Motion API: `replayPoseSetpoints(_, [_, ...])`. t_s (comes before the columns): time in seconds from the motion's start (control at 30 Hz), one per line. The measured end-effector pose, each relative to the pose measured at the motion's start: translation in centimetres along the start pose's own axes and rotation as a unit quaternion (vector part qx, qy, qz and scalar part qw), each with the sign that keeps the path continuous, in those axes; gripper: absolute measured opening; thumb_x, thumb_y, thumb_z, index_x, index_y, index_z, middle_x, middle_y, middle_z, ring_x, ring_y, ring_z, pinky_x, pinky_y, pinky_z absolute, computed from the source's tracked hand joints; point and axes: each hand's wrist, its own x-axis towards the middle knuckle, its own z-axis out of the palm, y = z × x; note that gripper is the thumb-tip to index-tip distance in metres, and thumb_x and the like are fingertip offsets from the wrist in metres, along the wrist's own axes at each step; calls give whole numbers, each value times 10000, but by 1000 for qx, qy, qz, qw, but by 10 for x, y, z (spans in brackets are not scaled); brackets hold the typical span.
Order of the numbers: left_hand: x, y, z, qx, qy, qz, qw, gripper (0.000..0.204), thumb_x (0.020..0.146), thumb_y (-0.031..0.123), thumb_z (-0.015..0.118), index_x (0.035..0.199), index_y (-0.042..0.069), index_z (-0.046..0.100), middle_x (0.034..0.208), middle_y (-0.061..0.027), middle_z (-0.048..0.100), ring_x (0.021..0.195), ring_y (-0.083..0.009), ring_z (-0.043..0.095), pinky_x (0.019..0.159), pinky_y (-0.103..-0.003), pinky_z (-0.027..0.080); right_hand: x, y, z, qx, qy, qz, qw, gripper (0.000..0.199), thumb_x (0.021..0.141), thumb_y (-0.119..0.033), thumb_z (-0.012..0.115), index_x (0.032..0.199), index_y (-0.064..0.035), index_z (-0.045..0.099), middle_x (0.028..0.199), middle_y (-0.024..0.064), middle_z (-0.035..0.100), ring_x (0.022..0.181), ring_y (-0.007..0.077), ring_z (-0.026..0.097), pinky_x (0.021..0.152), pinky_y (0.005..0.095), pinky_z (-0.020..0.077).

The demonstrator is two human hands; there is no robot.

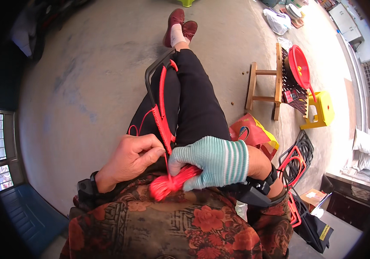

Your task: Winding red plastic ribbon around a red plastic hacksaw frame.

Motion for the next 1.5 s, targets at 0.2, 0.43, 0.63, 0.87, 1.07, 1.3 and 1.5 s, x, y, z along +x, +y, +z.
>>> replayPoseSetpoints(0.2, [-5,9,-2,-10,54,22,998,143,935,145,663,877,17,635,677,-71,599,557,-131,525,550,-273,445,12,4,-3,-256,274,128,918,303,772,-111,759,1020,-50,596,906,155,673,812,301,680,719,370,539])
replayPoseSetpoints(0.43, [11,9,-25,-33,145,49,988,122,923,132,680,889,16,658,683,5,623,590,-88,531,567,-254,458,20,-12,0,147,348,1,926,364,790,-83,779,1095,-23,590,1023,50,656,946,137,627,879,300,511])
replayPoseSetpoints(0.63, [56,5,-78,98,403,119,902,87,918,62,645,995,21,648,883,-15,650,781,-61,570,713,-226,481,57,48,-14,29,646,3,763,312,815,-74,754,1059,13,580,963,69,663,871,122,619,827,275,518])
replayPoseSetpoints(0.87, [55,-29,-19,-193,203,-55,958,156,962,66,606,1089,-20,577,930,-32,647,812,-66,609,698,-226,503,78,87,14,-48,613,97,783,326,775,-63,761,1060,9,619,936,124,690,842,171,675,801,293,535])
replayPoseSetpoints(1.07, [61,-50,-24,-381,135,-120,907,192,988,175,596,1101,23,571,921,-29,637,740,-102,593,643,-256,495,86,74,1,-61,516,57,853,312,770,-26,712,1073,-22,637,962,139,686,881,262,690,801,325,552])
replayPoseSetpoints(1.3, [56,-67,-46,-554,237,-10,798,238,960,240,585,1138,85,611,1094,-43,672,966,-146,621,720,-322,506,68,56,-16,-72,534,-23,842,422,763,-31,752,1157,-16,601,1110,149,667,1050,255,664,913,352,524])
replayPoseSetpoints(1.5, [11,-61,-64,-567,197,-39,799,290,870,275,594,1032,35,591,1004,-203,659,764,-234,673,443,-249,474,7,116,22,191,584,165,772,151,866,-78,713,976,-15,630,759,34,641,602,83,608,536,229,508])
